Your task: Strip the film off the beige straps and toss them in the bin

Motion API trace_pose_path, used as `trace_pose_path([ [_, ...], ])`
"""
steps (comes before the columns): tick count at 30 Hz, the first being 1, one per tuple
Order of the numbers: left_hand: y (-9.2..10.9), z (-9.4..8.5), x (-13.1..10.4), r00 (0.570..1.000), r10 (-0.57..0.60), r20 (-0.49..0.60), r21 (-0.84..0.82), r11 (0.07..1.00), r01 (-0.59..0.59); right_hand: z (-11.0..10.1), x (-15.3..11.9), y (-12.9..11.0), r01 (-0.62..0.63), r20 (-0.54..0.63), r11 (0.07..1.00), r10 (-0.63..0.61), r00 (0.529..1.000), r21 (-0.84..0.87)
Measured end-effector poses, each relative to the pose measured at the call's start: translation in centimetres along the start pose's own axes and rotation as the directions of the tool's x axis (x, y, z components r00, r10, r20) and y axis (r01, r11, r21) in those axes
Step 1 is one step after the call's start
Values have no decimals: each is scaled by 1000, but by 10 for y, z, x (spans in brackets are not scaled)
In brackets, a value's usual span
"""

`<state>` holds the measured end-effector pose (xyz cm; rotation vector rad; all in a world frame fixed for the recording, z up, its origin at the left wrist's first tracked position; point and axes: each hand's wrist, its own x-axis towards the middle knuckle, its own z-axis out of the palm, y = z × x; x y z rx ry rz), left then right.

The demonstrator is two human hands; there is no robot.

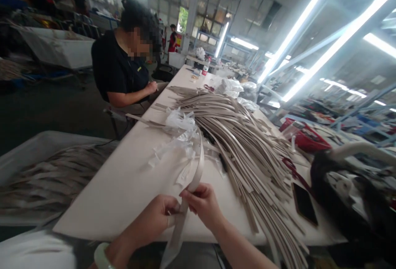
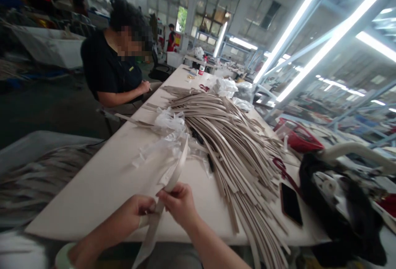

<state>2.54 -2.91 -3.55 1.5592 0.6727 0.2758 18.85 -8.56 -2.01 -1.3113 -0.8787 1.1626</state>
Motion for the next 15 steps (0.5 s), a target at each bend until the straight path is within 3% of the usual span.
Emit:
trace_pose_path([
  [4,4,-1,0,999,-18,-47,-111,994,13,8,-11,2,133,-52,991,-133,990,-10],
  [6,6,-3,0,998,-8,-56,-144,990,-1,8,-13,-1,142,-7,990,-142,990,22],
  [9,3,-5,-1,998,-36,-60,-49,998,33,2,-9,-9,-22,99,987,6,995,158],
  [11,0,-6,0,996,-67,-54,34,997,69,-1,-3,-15,-94,75,962,78,994,257],
  [13,-2,-7,0,997,-68,-35,25,997,69,-1,2,-17,-21,7,974,20,1000,225],
  [15,-3,-7,0,999,-42,-26,-39,998,41,4,2,-13,105,25,991,-108,994,81],
])
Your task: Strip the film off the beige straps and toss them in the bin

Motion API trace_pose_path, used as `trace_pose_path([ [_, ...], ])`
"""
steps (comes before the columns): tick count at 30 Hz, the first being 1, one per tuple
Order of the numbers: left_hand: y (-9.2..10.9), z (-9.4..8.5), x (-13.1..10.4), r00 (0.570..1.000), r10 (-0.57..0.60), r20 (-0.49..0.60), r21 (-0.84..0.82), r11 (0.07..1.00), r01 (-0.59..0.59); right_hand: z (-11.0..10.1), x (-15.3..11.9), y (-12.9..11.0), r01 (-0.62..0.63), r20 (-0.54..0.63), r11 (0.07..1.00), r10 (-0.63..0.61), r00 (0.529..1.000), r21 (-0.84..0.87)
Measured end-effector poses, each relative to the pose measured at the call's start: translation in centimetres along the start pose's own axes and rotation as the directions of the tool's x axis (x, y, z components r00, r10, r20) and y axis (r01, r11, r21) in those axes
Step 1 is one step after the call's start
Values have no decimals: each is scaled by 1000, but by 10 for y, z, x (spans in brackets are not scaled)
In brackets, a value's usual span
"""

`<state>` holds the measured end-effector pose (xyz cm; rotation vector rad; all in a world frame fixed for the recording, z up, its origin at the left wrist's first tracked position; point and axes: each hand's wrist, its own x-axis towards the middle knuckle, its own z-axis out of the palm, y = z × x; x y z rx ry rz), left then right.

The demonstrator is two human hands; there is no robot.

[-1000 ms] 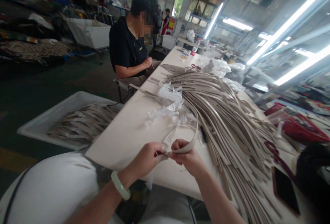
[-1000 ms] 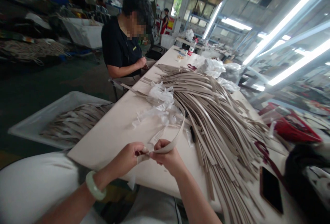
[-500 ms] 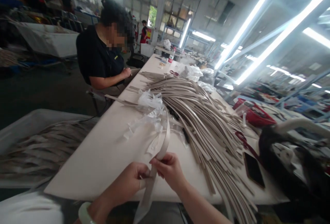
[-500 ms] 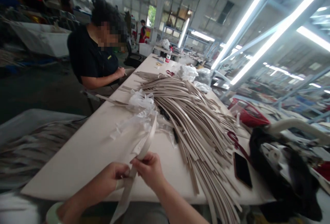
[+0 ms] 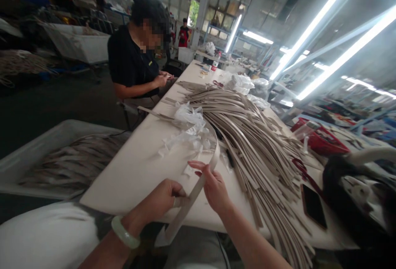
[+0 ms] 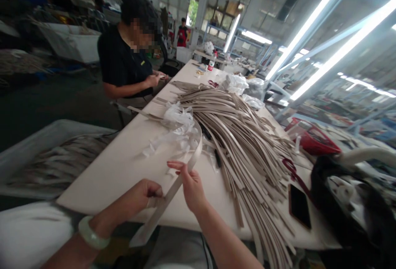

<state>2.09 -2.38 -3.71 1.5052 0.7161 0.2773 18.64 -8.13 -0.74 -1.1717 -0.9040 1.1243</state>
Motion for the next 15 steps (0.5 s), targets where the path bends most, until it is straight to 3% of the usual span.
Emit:
trace_pose_path([
  [2,1,0,-1,999,43,-7,-54,998,-43,7,-6,7,43,120,993,-30,992,-111],
  [6,3,-4,-4,998,55,-18,-93,994,-57,15,-12,10,-64,276,992,92,957,-109],
  [10,8,-10,-10,998,42,-45,-81,996,-45,12,3,-3,-27,215,1000,23,976,16],
  [13,13,-12,-12,987,115,-111,-141,981,-131,19,6,2,84,181,996,-77,981,-31],
  [15,15,-11,-11,972,177,-154,-181,962,-204,27,-1,13,88,194,993,-71,978,-77],
])
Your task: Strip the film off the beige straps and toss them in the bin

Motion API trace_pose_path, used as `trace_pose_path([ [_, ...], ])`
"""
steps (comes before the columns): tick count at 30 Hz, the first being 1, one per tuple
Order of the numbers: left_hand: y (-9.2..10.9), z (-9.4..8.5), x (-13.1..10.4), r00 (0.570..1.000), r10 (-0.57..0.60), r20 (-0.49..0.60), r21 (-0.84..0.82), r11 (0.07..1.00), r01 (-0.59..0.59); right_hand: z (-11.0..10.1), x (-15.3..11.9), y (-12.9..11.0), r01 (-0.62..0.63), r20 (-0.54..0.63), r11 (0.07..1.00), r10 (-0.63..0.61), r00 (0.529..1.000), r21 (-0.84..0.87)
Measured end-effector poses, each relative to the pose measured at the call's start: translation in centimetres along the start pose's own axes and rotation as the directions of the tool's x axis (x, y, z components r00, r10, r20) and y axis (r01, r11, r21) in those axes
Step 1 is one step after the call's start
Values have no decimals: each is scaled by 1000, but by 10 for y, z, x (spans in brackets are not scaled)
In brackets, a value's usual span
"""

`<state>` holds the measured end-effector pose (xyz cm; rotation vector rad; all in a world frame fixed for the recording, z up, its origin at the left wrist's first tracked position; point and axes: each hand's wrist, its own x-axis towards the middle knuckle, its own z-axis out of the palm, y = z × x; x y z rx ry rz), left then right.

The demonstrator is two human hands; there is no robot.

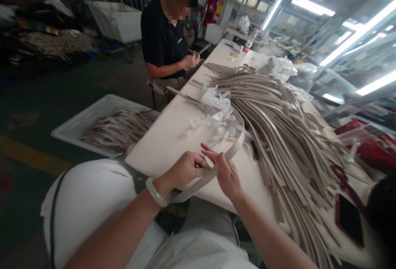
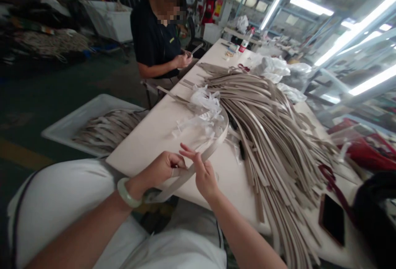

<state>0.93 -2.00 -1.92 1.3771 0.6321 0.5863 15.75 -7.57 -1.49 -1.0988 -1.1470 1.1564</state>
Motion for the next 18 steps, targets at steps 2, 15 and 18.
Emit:
trace_pose_path([
  [2,0,0,1,999,44,-20,-41,998,-45,10,-7,8,-23,7,999,23,1000,-36],
  [15,0,-6,-2,995,93,30,110,989,-95,-1,13,-25,163,-75,984,-168,983,-66],
  [18,4,-7,-2,979,198,53,92,975,-203,14,-8,-12,128,38,966,-123,992,-223],
])
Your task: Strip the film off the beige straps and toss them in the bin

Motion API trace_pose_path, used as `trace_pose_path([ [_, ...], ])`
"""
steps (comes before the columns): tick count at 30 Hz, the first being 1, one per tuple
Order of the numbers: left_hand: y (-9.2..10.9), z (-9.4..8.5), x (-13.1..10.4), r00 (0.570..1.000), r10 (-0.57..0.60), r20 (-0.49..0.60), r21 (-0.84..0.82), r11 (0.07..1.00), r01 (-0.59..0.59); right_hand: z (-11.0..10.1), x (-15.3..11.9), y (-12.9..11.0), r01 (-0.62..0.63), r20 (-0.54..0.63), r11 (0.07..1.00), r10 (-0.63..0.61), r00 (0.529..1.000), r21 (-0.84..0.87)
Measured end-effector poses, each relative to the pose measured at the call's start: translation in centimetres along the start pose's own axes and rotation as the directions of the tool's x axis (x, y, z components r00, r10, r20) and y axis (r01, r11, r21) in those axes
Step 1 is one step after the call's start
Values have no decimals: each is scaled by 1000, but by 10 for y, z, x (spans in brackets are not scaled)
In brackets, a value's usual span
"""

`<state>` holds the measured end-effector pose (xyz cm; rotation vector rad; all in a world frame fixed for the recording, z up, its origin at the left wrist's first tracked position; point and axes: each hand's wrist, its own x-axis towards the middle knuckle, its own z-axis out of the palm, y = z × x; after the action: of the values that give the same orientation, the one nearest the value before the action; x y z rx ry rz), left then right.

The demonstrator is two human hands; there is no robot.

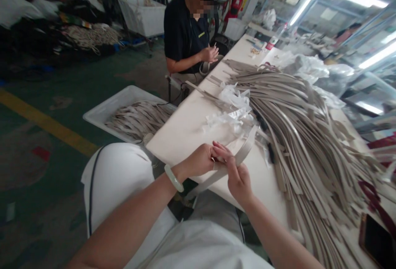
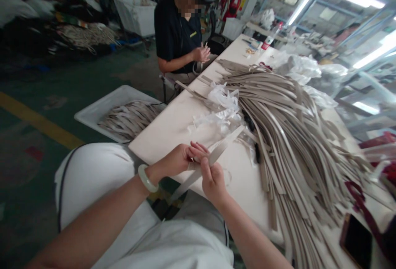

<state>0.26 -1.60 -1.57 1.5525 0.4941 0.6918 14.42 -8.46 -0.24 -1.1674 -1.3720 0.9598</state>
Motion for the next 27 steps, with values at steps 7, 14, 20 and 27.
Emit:
trace_pose_path([
  [7,1,-4,-5,983,-172,59,76,983,168,-22,18,-12,-56,-149,944,110,983,324],
  [14,3,-4,-4,998,-25,58,61,998,21,-1,-6,-2,-65,-9,995,66,998,70],
  [20,1,-5,-7,978,-208,30,106,973,203,-27,17,-11,-57,-211,945,130,969,321],
  [27,6,-3,-7,971,-236,44,52,971,234,-38,15,-6,110,-303,952,-198,932,-286],
])
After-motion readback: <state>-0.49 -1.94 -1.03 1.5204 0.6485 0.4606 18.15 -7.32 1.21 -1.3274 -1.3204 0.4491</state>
